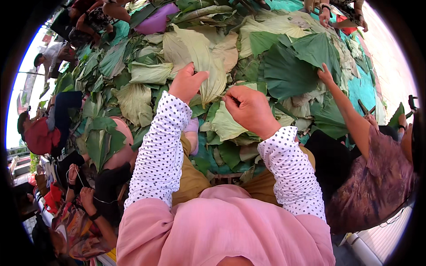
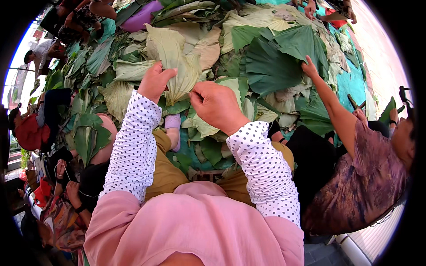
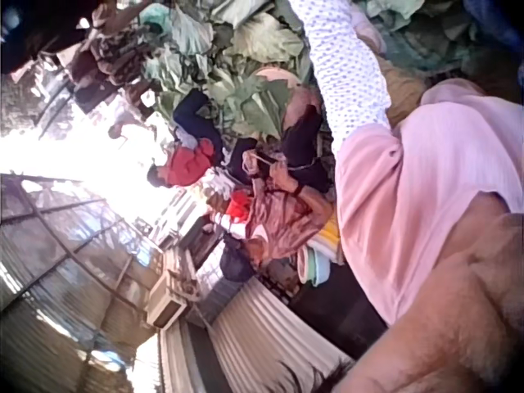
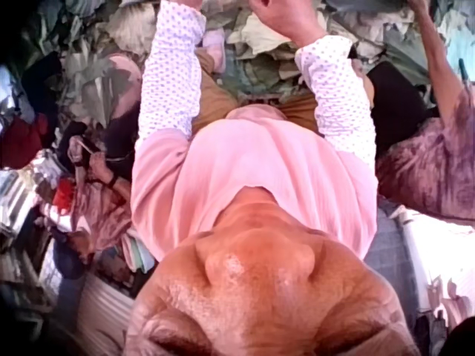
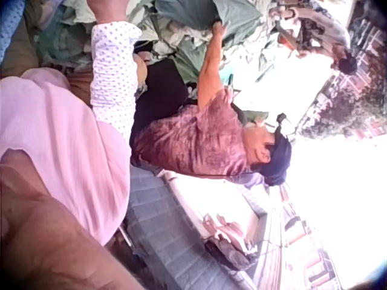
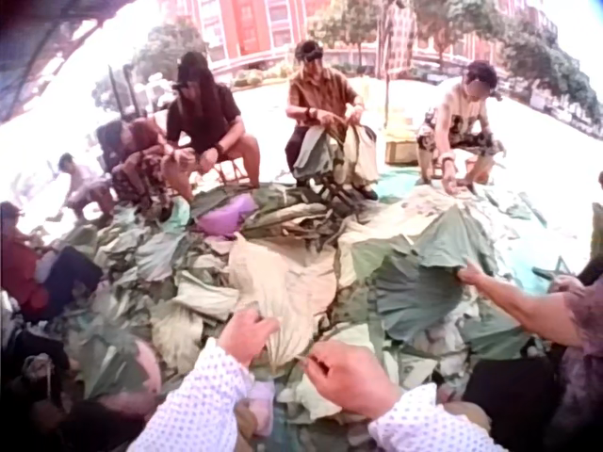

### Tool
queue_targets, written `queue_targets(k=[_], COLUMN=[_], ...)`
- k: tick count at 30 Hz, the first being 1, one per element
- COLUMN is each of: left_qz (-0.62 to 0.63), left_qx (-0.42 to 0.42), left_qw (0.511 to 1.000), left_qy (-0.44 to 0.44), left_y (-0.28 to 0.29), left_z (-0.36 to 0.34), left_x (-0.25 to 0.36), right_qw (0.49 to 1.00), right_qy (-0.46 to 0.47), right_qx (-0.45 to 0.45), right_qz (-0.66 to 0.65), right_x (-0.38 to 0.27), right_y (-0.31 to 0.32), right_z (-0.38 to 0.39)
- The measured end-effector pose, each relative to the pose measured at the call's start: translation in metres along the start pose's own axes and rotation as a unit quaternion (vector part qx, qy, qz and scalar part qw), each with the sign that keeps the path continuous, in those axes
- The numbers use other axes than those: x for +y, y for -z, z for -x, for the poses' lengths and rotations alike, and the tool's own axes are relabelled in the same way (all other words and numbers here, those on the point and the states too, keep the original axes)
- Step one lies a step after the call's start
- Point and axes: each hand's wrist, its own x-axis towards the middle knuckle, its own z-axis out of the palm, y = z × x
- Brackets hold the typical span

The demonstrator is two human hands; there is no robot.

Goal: The person uses a thin strand to string together large green leaves, piercing each leaf and sliding it onto the strand, eventually forming a long row of leaves.

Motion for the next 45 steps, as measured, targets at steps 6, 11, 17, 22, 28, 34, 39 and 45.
queue_targets(k=[6, 11, 17, 22, 28, 34, 39, 45], left_qz=[0.027, 0.021, -0.046, 0.178, 0.221, 0.194, 0.130, 0.051], left_qx=[-0.051, -0.072, -0.109, -0.196, -0.240, -0.215, -0.180, -0.165], left_qw=[0.997, 0.995, 0.990, 0.958, 0.944, 0.956, 0.975, 0.985], left_qy=[-0.051, -0.061, 0.072, 0.112, 0.042, 0.042, 0.027, -0.011], left_y=[-0.006, -0.004, -0.015, -0.001, -0.007, -0.012, -0.015, -0.018], left_z=[-0.006, -0.006, 0.013, 0.009, 0.013, 0.015, 0.015, 0.016], left_x=[-0.008, -0.011, 0.025, 0.015, 0.005, 0.002, 0.004, 0.004], right_qw=[0.999, 0.996, 0.993, 0.999, 0.973, 0.993, 0.990, 0.990], right_qy=[0.024, 0.026, 0.025, 0.007, -0.148, -0.093, 0.038, 0.027], right_qx=[-0.003, -0.020, -0.021, 0.014, 0.030, 0.029, 0.111, 0.006], right_qz=[0.048, 0.079, 0.115, 0.047, -0.175, -0.065, 0.073, -0.136], right_x=[0.002, 0.002, 0.007, 0.011, 0.013, 0.014, -0.001, 0.002], right_y=[-0.003, -0.004, -0.002, -0.002, 0.000, 0.005, 0.008, 0.010], right_z=[-0.004, -0.006, -0.004, -0.008, -0.011, -0.012, -0.016, -0.016])
